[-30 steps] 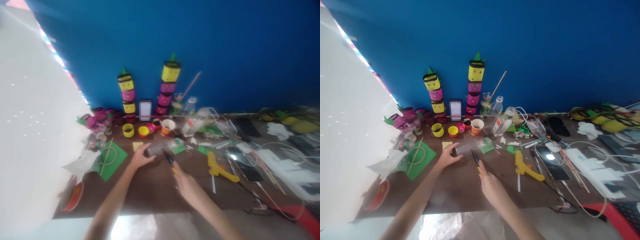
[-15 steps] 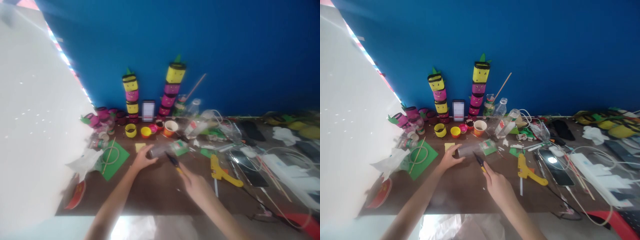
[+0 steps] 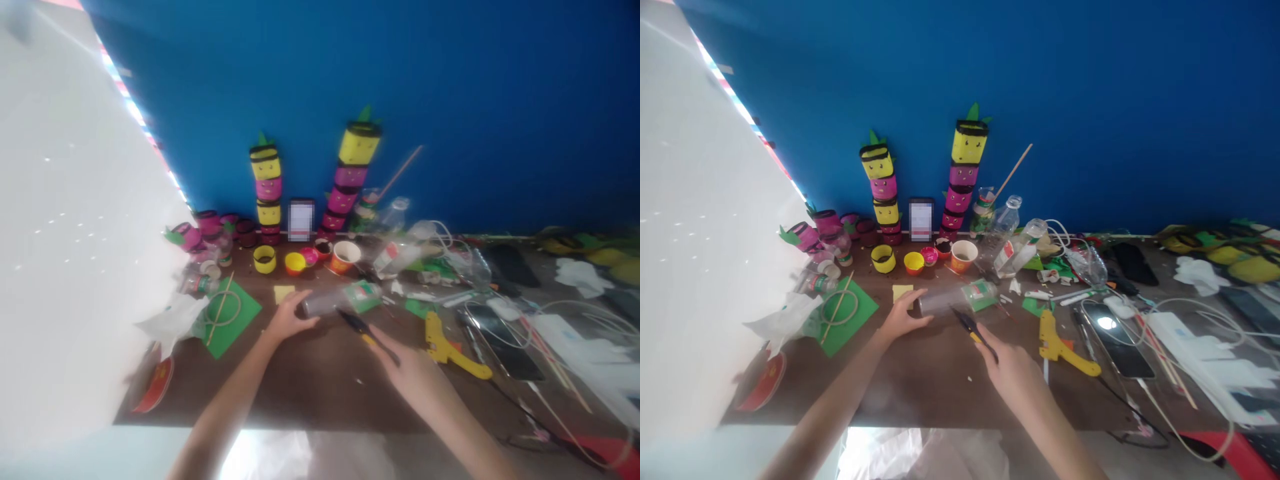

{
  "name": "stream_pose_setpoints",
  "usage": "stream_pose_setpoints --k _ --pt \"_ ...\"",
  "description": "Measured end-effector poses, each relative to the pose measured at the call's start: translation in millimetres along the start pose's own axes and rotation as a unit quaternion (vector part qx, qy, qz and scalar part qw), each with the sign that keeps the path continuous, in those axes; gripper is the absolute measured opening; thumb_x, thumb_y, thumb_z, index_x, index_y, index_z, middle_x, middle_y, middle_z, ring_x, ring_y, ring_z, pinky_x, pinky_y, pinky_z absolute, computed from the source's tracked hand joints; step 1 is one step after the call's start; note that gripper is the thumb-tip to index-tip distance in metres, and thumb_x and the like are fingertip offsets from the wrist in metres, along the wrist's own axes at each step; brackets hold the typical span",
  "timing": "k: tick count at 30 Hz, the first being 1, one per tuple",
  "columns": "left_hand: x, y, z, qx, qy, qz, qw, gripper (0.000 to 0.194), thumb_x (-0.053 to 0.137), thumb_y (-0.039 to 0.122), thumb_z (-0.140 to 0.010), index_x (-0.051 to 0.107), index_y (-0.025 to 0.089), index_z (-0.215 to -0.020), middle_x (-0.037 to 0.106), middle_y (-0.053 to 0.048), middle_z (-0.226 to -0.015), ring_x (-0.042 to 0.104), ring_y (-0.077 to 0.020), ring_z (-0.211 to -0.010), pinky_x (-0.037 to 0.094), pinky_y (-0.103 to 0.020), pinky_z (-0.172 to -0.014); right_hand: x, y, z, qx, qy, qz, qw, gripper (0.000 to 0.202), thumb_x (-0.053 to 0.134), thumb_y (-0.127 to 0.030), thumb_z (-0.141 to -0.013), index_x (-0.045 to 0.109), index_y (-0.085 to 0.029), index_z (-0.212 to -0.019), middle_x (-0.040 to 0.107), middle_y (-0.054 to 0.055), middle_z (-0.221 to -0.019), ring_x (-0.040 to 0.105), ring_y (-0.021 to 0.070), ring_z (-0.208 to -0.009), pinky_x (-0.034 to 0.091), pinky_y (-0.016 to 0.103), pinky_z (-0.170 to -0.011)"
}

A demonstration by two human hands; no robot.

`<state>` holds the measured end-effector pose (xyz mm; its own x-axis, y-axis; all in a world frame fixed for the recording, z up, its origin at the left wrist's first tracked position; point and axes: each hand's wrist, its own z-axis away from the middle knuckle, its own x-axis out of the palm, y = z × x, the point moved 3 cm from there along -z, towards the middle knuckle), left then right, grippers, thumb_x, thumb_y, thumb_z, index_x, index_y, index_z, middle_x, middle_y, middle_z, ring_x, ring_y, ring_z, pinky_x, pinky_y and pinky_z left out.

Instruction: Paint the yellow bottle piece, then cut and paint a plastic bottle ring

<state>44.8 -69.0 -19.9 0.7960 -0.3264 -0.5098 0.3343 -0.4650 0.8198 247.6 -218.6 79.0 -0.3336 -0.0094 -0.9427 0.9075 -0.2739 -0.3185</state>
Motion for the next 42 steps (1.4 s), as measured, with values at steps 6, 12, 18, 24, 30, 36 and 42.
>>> stream_pose_setpoints --k 6,12,18,24,30,36,42 --pt "0.3 3 0 0.011 -0.015 0.005 1.000 0.065 0.075 0.034 -0.063 0.053 0.023 -0.123 0.062 -0.008 -0.116 0.057 -0.0233 -0.107 0.046 -0.039 -0.095 -14 -1 -4 0.000 -0.033 -0.020 0.999 0.043 0.042 -0.043 -0.087 0.059 -0.026 -0.123 0.073 0.004 -0.072 0.068 0.0221 -0.059 0.045 0.025 -0.047" --pt "-1.7 -5 0 -0.010 0.012 -0.013 1.000 0.065 0.077 0.032 -0.061 0.055 0.024 -0.122 0.061 -0.008 -0.115 0.054 -0.0253 -0.111 0.044 -0.043 -0.098 -47 4 -12 0.018 -0.062 -0.031 0.997 0.043 0.045 -0.042 -0.086 0.059 -0.028 -0.124 0.074 0.005 -0.085 0.063 0.0186 -0.048 0.047 0.028 -0.047" --pt "-6.4 -2 -2 -0.013 0.018 0.004 1.000 0.063 0.076 0.033 -0.062 0.056 0.022 -0.121 0.062 -0.010 -0.115 0.057 -0.0249 -0.108 0.044 -0.043 -0.097 -52 2 -7 0.023 -0.064 -0.047 0.997 0.043 0.044 -0.044 -0.087 0.059 -0.028 -0.124 0.074 0.003 -0.083 0.065 0.0188 -0.051 0.050 0.028 -0.049" --pt "-7.4 0 -3 -0.013 0.030 0.009 0.999 0.061 0.075 0.035 -0.063 0.056 0.020 -0.120 0.064 -0.010 -0.111 0.060 -0.0241 -0.103 0.047 -0.041 -0.094 -24 12 -2 0.007 -0.002 -0.099 0.995 0.041 0.048 -0.041 -0.085 0.062 -0.023 -0.119 0.069 0.006 -0.109 0.070 0.0228 -0.085 0.055 0.029 -0.070" --pt "-6.9 -2 -3 -0.031 0.057 0.002 0.998 0.057 0.074 0.037 -0.065 0.058 0.018 -0.116 0.066 -0.010 -0.106 0.062 -0.0244 -0.101 0.048 -0.042 -0.093 -18 10 2 0.028 0.009 -0.150 0.988 0.041 0.050 -0.038 -0.085 0.062 -0.021 -0.120 0.063 0.004 -0.119 0.063 0.0237 -0.105 0.053 0.029 -0.083" --pt "-7.6 -1 -4 -0.043 0.058 0.002 0.997 0.056 0.073 0.038 -0.066 0.059 0.014 -0.114 0.066 -0.013 -0.108 0.062 -0.0252 -0.102 0.048 -0.041 -0.093 -13 6 6 0.021 0.027 -0.136 0.990 0.039 0.049 -0.037 -0.086 0.063 -0.021 -0.119 0.066 0.006 -0.113 0.067 0.0226 -0.095 0.055 0.026 -0.074" --pt "-7.9 -2 -3 -0.048 0.064 0.004 0.997 0.055 0.074 0.038 -0.066 0.059 0.016 -0.114 0.066 -0.012 -0.110 0.061 -0.0255 -0.104 0.047 -0.041 -0.094 -9 7 9 -0.001 0.038 -0.089 0.995 0.041 0.044 -0.037 -0.088 0.061 -0.021 -0.121 0.073 0.008 -0.095 0.070 0.0218 -0.079 0.054 0.025 -0.064"
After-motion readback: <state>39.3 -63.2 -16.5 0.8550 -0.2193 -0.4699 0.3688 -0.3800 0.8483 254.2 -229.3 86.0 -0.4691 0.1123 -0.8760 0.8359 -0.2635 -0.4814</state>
